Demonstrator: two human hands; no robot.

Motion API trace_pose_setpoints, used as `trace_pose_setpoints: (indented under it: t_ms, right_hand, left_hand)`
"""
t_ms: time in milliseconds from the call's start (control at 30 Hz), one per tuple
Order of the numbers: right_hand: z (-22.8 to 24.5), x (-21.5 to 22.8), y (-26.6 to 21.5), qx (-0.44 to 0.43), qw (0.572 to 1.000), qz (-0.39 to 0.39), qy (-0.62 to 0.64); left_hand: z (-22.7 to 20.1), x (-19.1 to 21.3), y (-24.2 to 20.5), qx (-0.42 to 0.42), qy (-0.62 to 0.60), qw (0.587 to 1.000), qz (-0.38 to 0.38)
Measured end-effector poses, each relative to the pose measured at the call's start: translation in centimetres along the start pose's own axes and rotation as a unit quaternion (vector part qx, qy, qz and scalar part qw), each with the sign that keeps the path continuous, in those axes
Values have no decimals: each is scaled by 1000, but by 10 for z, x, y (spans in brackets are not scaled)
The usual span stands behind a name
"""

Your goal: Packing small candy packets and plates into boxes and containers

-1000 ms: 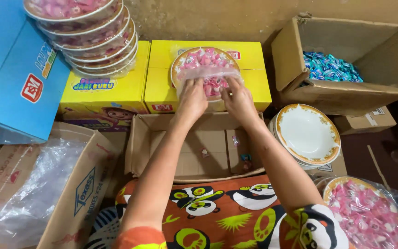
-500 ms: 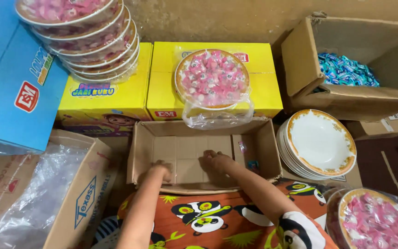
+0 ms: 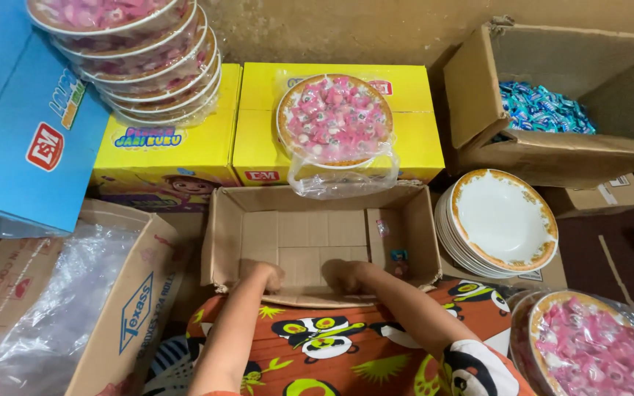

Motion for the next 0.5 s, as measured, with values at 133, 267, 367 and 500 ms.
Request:
trace_pose_setpoints:
  t_ms: [133, 267, 367, 500]
  right_hand:
    - [-30, 32, -33, -75, 915, 286, 276]
    - [-40, 159, -132, -20, 715, 139, 685]
    - [-49, 255, -194, -16, 626, -32, 779]
    - [-103, 303, -149, -96, 731, -343, 583]
  left_hand:
    - [-93, 38, -84, -84, -155, 982, -62]
    - [-178, 109, -175, -227, -385, 862, -240]
    - [-227, 180, -233, -262, -276, 845, -376]
    - [-240, 284, -217, -176, 34, 771, -611]
Point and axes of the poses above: each hand's wrist, its own y-axis towards the middle knuckle, its own x-axis out of the back of the hand, z = x × y, the point moved 4 cm from there along y, towards the middle knuckle, and after that the axes turned 15 degrees about -x, right-handed, at the moved point
